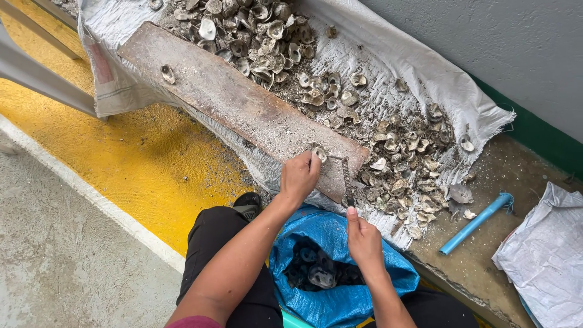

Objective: The person is using a shucking knife to open and process oyster shells on a wooden board.

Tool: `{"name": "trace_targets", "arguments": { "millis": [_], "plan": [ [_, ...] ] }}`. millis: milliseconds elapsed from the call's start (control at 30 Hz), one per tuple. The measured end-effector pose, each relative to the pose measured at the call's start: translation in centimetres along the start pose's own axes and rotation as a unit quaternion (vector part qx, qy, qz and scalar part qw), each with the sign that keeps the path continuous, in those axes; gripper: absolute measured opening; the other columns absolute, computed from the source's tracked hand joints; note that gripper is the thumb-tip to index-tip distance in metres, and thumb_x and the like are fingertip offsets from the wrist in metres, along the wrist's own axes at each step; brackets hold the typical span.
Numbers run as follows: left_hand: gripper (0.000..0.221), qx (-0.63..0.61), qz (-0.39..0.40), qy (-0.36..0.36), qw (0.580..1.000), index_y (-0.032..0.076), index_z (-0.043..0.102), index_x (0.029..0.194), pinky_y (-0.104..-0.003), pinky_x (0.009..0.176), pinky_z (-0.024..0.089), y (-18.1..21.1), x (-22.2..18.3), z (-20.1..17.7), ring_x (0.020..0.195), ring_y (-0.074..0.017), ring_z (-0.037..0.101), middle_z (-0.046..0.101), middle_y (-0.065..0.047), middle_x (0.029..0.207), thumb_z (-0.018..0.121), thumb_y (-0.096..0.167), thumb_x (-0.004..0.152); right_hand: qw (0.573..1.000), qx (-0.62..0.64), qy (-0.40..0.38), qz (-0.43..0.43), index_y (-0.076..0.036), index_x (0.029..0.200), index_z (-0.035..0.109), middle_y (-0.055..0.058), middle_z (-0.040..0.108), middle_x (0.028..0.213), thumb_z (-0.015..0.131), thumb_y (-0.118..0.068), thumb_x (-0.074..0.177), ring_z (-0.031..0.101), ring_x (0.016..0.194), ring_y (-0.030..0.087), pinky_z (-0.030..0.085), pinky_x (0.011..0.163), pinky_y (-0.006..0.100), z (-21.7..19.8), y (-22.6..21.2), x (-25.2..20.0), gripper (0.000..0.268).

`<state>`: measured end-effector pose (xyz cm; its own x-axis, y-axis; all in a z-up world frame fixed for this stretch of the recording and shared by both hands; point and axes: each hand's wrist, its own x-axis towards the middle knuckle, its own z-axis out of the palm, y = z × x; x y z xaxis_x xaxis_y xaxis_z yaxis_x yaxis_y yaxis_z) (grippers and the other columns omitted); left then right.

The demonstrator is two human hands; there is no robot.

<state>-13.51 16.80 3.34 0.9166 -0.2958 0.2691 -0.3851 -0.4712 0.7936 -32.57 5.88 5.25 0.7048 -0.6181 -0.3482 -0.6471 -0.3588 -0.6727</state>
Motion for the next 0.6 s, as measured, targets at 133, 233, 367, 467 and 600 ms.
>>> {"name": "trace_targets", "arguments": {
  "millis": [133,233,367,467,600],
  "plan": [
    [0.030,0.056,0.000,-0.020,0.998,0.001,0.067,0.071,-0.044,0.053,0.051,0.0,1.2,-0.9,0.053,-0.0310,0.064,0.067,-0.020,0.065,0.061,0.020,0.094,1.000,-0.002,0.020,-0.018,-0.001,0.063,0.059,0.012,0.050,0.049,0.040,-0.061,0.101,0.049,0.048,0.023,0.043,0.050,0.042,-0.9,-1.3,-1.2,0.073],
    [0.028,0.075,-0.038,-0.111,0.990,0.005,0.065,0.075,-0.043,0.048,0.052,-0.3,1.5,-1.2,0.051,-0.0292,0.068,0.067,-0.015,0.062,0.054,0.017,0.098,0.999,0.024,0.012,-0.020,0.001,0.063,0.060,0.015,0.051,0.051,0.042,-0.060,0.101,0.048,0.051,0.024,0.040,0.050,0.046,-0.8,-1.6,-1.5,0.074],
    [0.024,0.050,0.144,-0.031,0.988,0.003,0.063,0.073,-0.046,0.054,0.053,-0.2,1.8,-2.2,0.059,-0.0344,0.067,0.067,-0.017,0.069,0.062,0.017,0.093,0.999,-0.039,-0.004,-0.019,0.001,0.067,0.063,0.017,0.054,0.051,0.043,-0.060,0.100,0.051,0.046,0.027,0.043,0.052,0.044,-0.2,-1.4,-1.0,0.071],
    [0.025,0.050,0.155,-0.056,0.985,0.003,0.062,0.074,-0.048,0.058,0.053,-0.8,2.1,-2.6,0.062,-0.0370,0.066,0.067,-0.017,0.073,0.062,0.018,0.095,1.000,-0.027,-0.008,-0.012,0.002,0.067,0.062,0.017,0.055,0.051,0.043,-0.059,0.101,0.051,0.047,0.027,0.044,0.052,0.044,-0.4,-1.5,-0.9,0.072],
    [0.024,0.042,0.121,-0.097,0.987,0.003,0.061,0.079,-0.048,0.059,0.053,-1.6,2.3,-2.6,0.061,-0.0371,0.066,0.067,-0.018,0.074,0.059,0.018,0.097,1.000,-0.006,0.006,-0.026,0.002,0.064,0.061,0.017,0.054,0.051,0.042,-0.057,0.102,0.050,0.048,0.024,0.043,0.051,0.045,-0.5,-1.3,-1.4,0.072]
  ]
}}
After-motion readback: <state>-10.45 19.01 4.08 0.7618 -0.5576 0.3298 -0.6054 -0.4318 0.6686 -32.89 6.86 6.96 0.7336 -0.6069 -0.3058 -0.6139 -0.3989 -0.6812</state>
